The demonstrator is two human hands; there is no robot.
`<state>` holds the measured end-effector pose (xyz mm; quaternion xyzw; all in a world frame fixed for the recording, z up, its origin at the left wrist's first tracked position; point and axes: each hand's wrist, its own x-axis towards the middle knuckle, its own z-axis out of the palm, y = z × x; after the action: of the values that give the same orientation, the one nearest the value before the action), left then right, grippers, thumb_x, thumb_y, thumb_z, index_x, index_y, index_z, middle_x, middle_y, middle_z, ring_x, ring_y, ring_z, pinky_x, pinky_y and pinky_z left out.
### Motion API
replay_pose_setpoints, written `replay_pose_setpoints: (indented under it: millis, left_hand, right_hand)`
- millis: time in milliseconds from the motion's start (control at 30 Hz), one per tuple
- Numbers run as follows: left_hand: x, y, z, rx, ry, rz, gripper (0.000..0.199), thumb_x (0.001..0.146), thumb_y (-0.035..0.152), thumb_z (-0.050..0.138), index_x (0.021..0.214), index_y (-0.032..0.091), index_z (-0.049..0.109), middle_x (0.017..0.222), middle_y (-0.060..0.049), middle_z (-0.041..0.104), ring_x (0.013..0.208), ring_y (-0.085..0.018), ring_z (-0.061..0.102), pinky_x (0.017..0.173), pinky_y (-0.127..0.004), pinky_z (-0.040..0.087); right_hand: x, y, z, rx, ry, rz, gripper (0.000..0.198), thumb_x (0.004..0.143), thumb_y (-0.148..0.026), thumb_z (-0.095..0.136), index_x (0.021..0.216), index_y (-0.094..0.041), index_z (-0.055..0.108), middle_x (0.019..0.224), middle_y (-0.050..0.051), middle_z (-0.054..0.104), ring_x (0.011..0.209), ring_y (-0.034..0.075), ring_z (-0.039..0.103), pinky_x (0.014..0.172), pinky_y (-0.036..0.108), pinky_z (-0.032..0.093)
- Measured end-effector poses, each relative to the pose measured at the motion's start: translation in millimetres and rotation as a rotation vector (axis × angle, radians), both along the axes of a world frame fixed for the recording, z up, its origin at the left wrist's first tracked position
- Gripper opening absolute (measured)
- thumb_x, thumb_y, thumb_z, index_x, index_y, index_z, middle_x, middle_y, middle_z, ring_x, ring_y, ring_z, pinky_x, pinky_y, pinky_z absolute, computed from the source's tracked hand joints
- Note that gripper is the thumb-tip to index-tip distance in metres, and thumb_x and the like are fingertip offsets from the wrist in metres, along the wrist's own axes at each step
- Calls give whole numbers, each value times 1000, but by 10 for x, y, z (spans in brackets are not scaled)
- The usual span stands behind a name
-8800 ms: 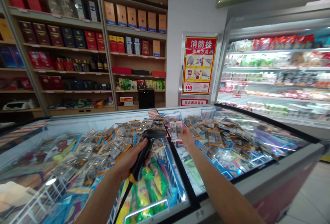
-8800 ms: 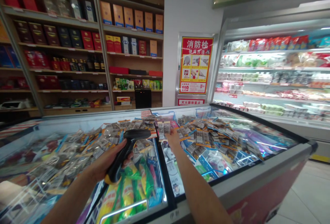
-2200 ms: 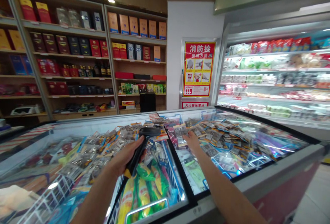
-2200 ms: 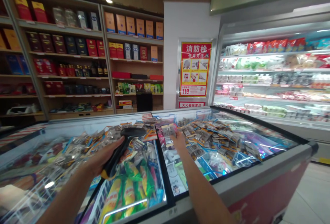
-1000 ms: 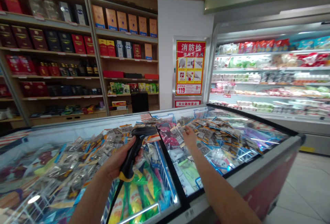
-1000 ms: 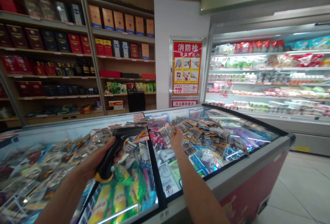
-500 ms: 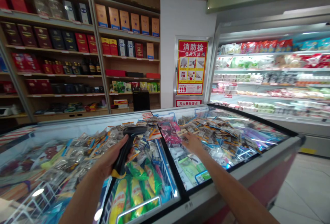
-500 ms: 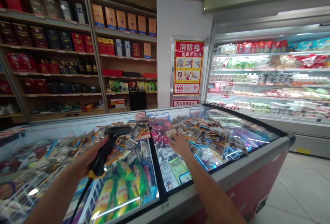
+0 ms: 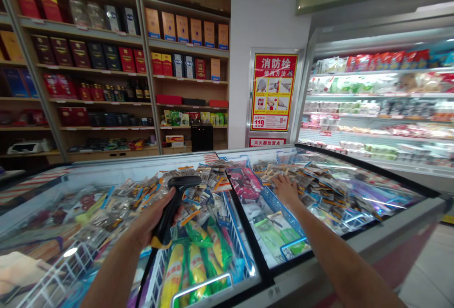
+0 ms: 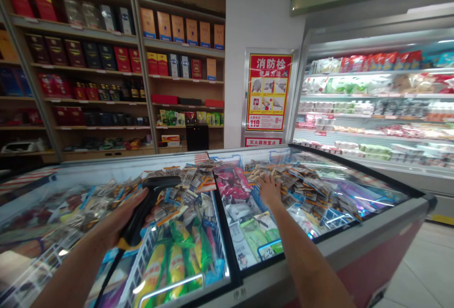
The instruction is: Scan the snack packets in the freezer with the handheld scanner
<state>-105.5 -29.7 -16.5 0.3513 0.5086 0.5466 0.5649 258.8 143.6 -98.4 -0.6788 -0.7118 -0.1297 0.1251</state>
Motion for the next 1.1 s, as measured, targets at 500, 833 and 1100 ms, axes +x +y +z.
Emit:
replay_pose_setpoints:
  millis: [500,833,1100]
  left_hand:
    - [-202,-142,-5,-44,93,16,36,71,49,54,63,14,55,49,-1,56,42,-9,51,40,-18,42]
    - [-256,-155,-53,-34,182,24,40,64,54,58,64,14,57,53,-2,59,43,-9,50,41,-19,40]
    - [-316,-186,-65,-31,272,169,41,63,55,58,59,14,56,49,-2,58,41,-10,50,42,-20,40]
  right_hand:
    - [-1363,-129,292,14,450,382,39,81,-37,41,114,-19,52,115,9,56,108,21,48,90,33,36]
    - [-2292,213,560,-48,296,593,37,80,-32,43,115,-19,51,117,7,55,107,20,49,89,32,37]
    - [-2243,245,457,-71,281,578,43,71,-41,55,108,-19,55,110,11,58,103,26,52,85,38,39]
